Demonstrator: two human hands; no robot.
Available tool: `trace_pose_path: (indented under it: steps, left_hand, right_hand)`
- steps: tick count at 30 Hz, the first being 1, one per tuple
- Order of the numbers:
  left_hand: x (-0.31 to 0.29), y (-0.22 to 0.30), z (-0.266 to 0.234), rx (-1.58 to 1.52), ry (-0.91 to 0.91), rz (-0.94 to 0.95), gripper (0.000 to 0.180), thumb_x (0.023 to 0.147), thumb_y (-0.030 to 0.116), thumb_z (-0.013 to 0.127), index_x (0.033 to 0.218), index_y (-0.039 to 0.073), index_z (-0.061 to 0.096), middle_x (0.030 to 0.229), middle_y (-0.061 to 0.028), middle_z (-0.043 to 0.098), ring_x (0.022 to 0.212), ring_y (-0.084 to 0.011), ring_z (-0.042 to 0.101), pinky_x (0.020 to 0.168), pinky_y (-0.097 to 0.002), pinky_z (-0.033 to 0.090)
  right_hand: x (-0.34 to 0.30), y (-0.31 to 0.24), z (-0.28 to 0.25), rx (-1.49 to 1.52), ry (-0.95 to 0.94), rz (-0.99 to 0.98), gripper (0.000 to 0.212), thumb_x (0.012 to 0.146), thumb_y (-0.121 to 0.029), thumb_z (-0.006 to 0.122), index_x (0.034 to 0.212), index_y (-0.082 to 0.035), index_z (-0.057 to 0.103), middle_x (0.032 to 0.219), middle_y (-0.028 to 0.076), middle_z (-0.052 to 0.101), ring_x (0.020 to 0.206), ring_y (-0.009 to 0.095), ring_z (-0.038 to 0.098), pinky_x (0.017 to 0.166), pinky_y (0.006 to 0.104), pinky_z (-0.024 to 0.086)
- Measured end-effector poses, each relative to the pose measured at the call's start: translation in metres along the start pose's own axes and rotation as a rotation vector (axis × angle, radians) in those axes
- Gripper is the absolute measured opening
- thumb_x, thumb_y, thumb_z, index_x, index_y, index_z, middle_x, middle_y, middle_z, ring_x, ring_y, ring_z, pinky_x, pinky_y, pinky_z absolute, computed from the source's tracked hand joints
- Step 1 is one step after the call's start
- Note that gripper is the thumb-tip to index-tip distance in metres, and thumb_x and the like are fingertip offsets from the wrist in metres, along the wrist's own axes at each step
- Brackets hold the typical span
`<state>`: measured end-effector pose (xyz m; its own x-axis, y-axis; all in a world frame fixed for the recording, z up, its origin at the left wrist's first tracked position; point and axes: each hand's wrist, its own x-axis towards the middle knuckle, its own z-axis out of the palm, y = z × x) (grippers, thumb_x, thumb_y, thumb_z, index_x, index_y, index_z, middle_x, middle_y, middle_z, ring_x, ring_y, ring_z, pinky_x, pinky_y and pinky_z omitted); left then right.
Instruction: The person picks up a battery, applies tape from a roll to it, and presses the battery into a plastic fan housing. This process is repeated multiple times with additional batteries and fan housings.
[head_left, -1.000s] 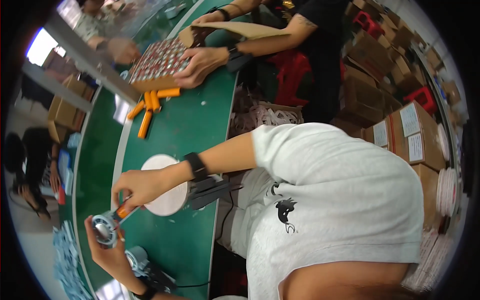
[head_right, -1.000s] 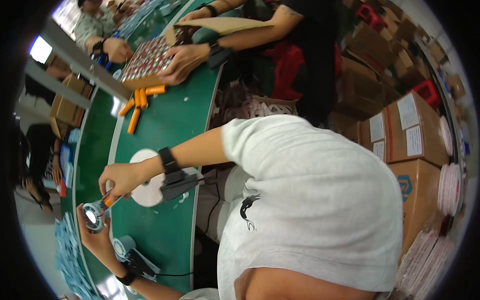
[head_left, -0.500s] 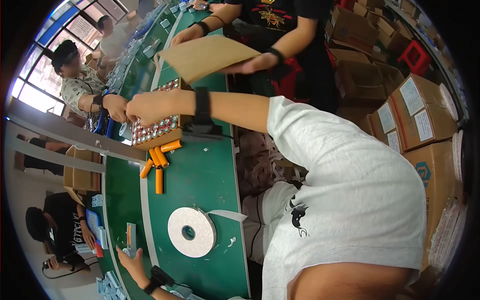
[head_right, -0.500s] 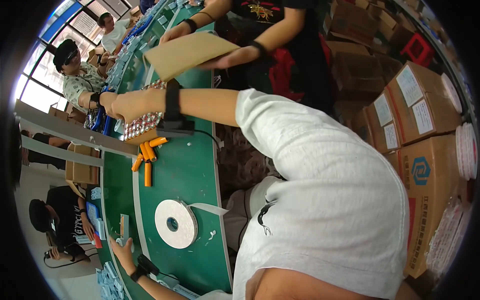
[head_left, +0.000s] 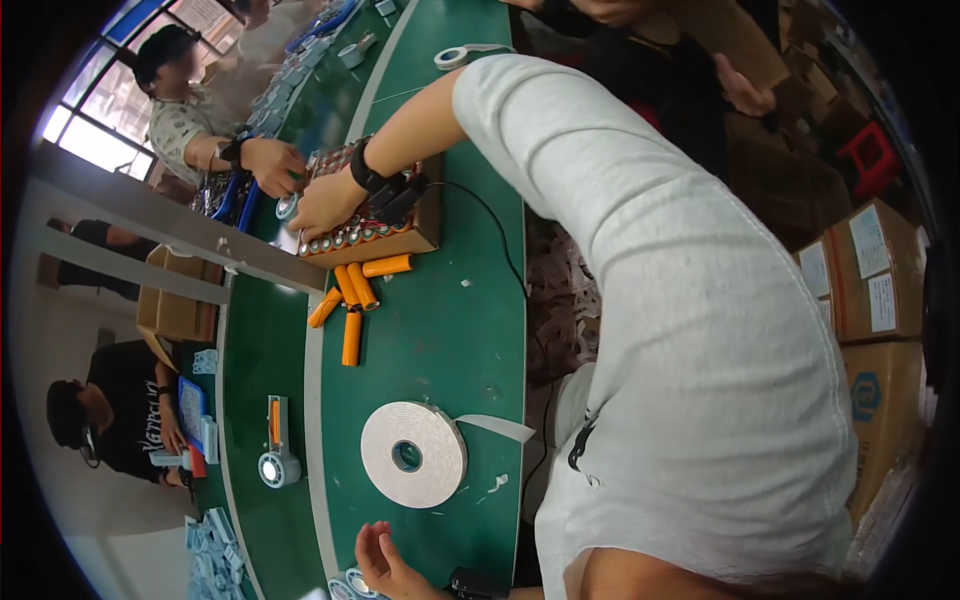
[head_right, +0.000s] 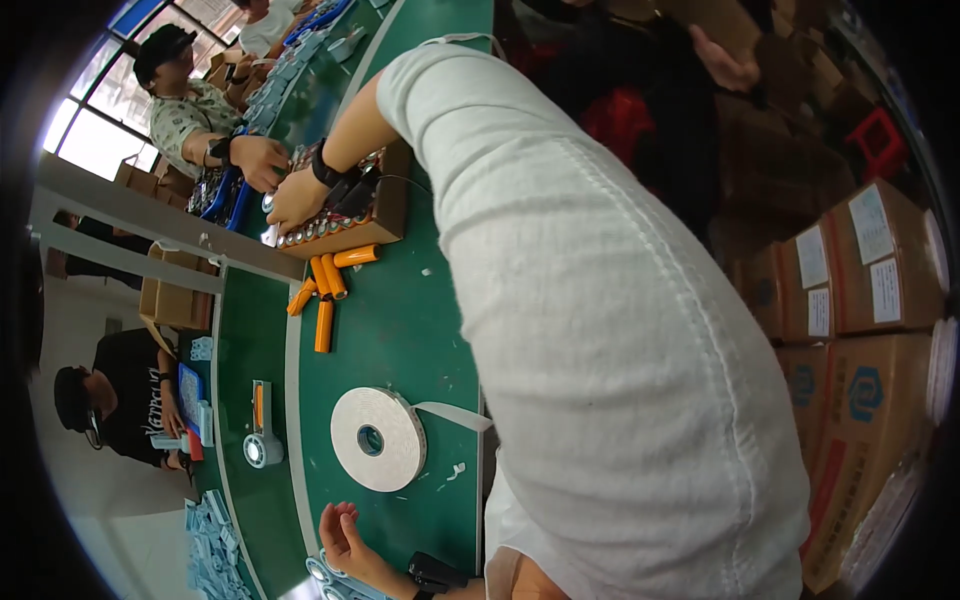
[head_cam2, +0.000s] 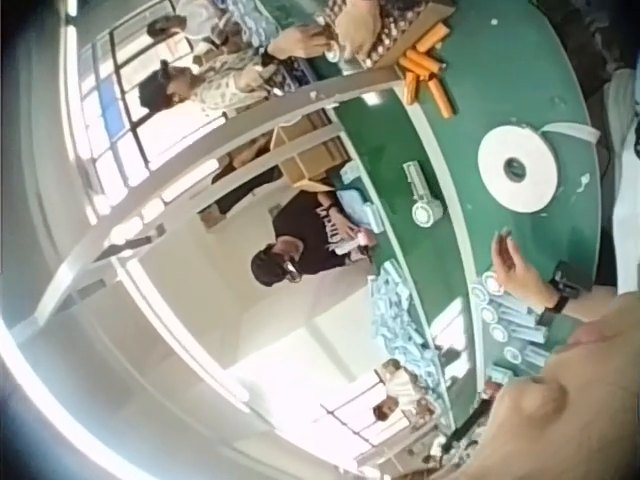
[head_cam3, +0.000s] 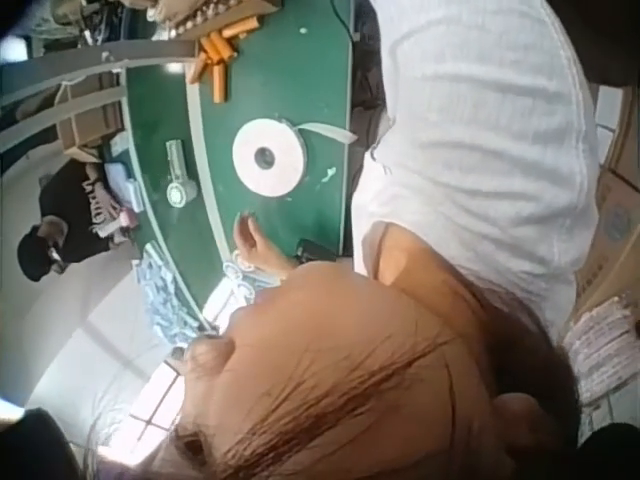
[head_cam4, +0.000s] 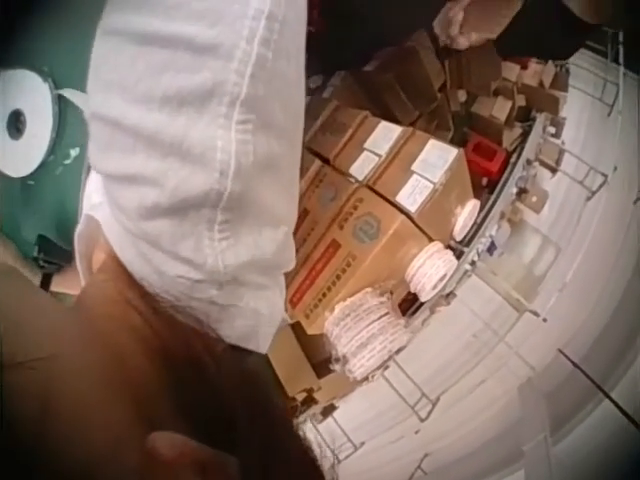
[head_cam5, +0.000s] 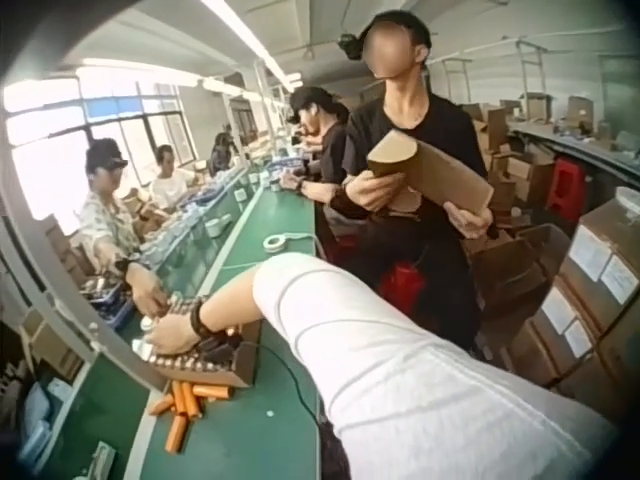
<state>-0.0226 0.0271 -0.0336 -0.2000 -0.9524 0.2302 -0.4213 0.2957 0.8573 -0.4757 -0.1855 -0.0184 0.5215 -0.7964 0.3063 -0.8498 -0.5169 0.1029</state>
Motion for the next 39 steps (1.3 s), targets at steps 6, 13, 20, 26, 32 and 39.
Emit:
trace_pose_path:
  steps: [6, 13, 20, 26, 32, 39]
  left_hand:
    - [-0.004, 0.019, 0.000, 0.027, 0.023, -0.155, 0.020, 0.083, 0.004, 0.055, 0.101, -0.004, 0.056, 0.091, -0.0120, 0.062, 0.084, -0.0176, 0.058, 0.078, -0.0268, 0.046]
    - [-0.003, 0.013, -0.003, -0.003, -0.004, -0.166, 0.022, 0.084, 0.006, 0.054, 0.103, -0.005, 0.054, 0.094, -0.0130, 0.062, 0.085, -0.0180, 0.058, 0.079, -0.0266, 0.045]
    - [-0.004, 0.010, -0.004, -0.026, 0.014, -0.210, 0.023, 0.085, 0.007, 0.054, 0.105, -0.005, 0.053, 0.095, -0.0144, 0.061, 0.085, -0.0188, 0.059, 0.079, -0.0270, 0.047]
    - [-0.004, 0.011, -0.003, -0.003, -0.026, -0.204, 0.023, 0.085, 0.007, 0.054, 0.106, -0.005, 0.053, 0.095, -0.0147, 0.061, 0.086, -0.0190, 0.059, 0.078, -0.0270, 0.047]
    - [-0.006, 0.002, -0.003, -0.020, -0.071, -0.195, 0.025, 0.086, 0.007, 0.053, 0.107, -0.005, 0.052, 0.095, -0.0145, 0.061, 0.086, -0.0190, 0.059, 0.078, -0.0272, 0.047]
    - [-0.008, 0.001, 0.000, -0.024, -0.091, -0.173, 0.025, 0.085, 0.006, 0.054, 0.107, -0.005, 0.052, 0.095, -0.0144, 0.061, 0.086, -0.0191, 0.058, 0.078, -0.0270, 0.046]
  right_hand:
    - [0.002, 0.000, -0.005, 0.021, -0.063, 0.049, 0.033, 0.087, -0.036, 0.042, 0.093, -0.005, 0.051, 0.073, 0.019, 0.058, 0.071, 0.036, 0.057, 0.061, 0.0456, 0.043]
    - [0.006, 0.006, -0.004, 0.078, 0.000, -0.089, 0.027, 0.082, -0.027, 0.050, 0.079, 0.000, 0.051, 0.060, 0.019, 0.055, 0.060, 0.036, 0.056, 0.054, 0.0446, 0.043]
    - [0.039, 0.008, -0.054, 0.284, -0.175, -0.146, 0.030, 0.069, -0.022, 0.060, 0.061, 0.005, 0.050, 0.055, 0.016, 0.050, 0.051, 0.025, 0.049, 0.051, 0.0375, 0.038]
    - [0.063, -0.021, -0.123, 0.090, -0.156, -0.267, 0.028, 0.069, -0.018, 0.059, 0.063, 0.006, 0.046, 0.053, 0.011, 0.044, 0.051, 0.019, 0.039, 0.050, 0.0358, 0.035]
    - [0.042, -0.047, -0.119, 0.276, -0.058, -0.303, 0.029, 0.072, -0.021, 0.059, 0.067, 0.005, 0.047, 0.056, 0.011, 0.045, 0.053, 0.018, 0.038, 0.052, 0.0359, 0.035]
    - [-0.061, -0.025, -0.037, 0.003, 0.119, 0.243, 0.042, 0.075, -0.042, 0.060, 0.101, -0.010, 0.054, 0.083, 0.015, 0.059, 0.082, 0.028, 0.057, 0.069, 0.0400, 0.043]
